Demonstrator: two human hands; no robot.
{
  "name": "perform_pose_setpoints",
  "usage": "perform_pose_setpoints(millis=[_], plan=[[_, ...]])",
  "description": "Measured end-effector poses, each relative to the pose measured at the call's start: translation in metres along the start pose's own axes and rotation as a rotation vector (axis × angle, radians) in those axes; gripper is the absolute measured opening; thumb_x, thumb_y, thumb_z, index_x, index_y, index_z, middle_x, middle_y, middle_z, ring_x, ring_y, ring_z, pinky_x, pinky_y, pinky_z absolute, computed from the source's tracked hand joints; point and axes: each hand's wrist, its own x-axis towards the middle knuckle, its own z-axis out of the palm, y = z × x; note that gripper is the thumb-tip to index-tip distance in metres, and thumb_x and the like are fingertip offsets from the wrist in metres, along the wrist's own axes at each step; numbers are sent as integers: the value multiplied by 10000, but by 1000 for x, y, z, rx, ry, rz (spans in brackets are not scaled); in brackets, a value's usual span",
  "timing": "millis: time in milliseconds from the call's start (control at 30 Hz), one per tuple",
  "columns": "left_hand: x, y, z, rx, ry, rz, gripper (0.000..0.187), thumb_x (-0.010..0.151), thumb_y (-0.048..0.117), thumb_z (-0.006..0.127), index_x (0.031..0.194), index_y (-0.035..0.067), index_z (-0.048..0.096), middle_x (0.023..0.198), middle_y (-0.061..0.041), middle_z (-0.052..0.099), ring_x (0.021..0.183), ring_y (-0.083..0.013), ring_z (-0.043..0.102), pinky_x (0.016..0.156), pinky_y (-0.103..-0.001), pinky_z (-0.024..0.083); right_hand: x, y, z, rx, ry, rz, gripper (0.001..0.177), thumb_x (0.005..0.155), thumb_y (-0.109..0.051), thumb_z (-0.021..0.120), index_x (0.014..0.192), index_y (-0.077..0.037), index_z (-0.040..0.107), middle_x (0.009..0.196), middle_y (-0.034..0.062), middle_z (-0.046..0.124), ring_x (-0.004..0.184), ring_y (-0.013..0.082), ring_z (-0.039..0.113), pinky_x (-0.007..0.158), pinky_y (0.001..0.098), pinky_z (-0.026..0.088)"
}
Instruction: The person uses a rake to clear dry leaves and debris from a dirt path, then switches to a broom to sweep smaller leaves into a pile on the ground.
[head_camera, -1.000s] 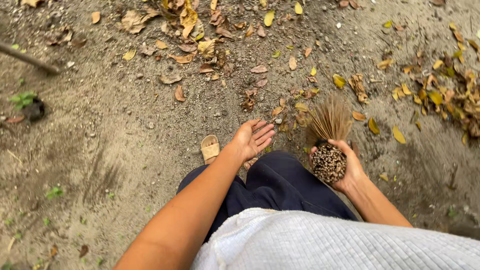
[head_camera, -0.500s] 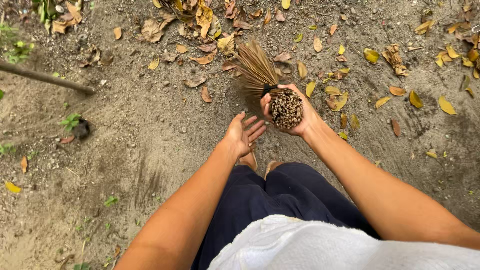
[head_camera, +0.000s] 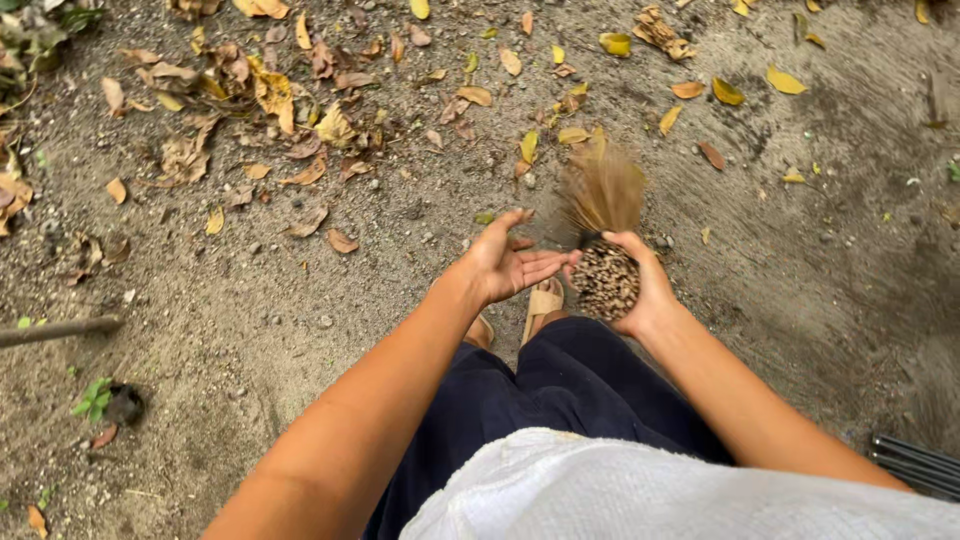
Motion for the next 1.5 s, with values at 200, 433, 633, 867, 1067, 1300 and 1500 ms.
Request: perform_pose_setpoints(millis=[200,433,633,867,1067,1300,1500], plan=[[64,-27,1,183,-116,18,647,1004,467,470,1523,86,404,1532,-233,520,1299,-333,619,995,-407,568,7,-135,-204,240,305,-187,440,947,-406,454,1112,-58,666,1037,144,724,906,309,726,805,483,649],[96,-86,10,345,205,-116,578,995,502,445,1438,147,556,1501,-217,466,1324,-345,508,1057,-437,463,24,-161,-180,443,340,8,395,1021,-387,565,1160,-18,592,979,158,685,845,264,725,732,369,682],[115,-128,44,382,215,-170,565,1007,488,453,1451,154,559,1557,-217,373,1376,-328,499,1071,-438,453,-56,-138,-153,25,-105,137,392,1002,-264,635,1226,34,516,986,187,635,820,237,687,708,340,656],[148,-131,93,411,147,-165,518,1023,451,439,1409,131,566,1522,-177,493,1296,-295,586,1023,-413,500,-103,-158,-168,-242,222,-53,474,922,-288,631,1206,80,535,949,213,689,844,298,720,756,425,681],[148,-97,108,324,132,-34,468,1042,407,412,1362,107,575,1427,-141,605,1251,-253,629,1010,-396,512,34,-230,-213,-125,104,-105,264,950,-255,562,1086,-31,540,957,197,686,856,315,712,757,467,639],[113,-71,74,44,221,117,599,1045,516,348,1426,98,544,1440,-134,595,1253,-260,618,1033,-397,503,111,-182,-56,-338,-374,227,311,951,-279,644,1028,17,591,935,194,698,770,281,710,715,375,633],[91,-55,82,-129,208,131,839,1009,751,360,1518,86,327,1492,-158,485,1272,-290,571,1091,-472,462,-3,-151,17,-644,-361,141,457,894,-337,680,1109,65,643,918,178,723,718,253,717,660,366,638]])
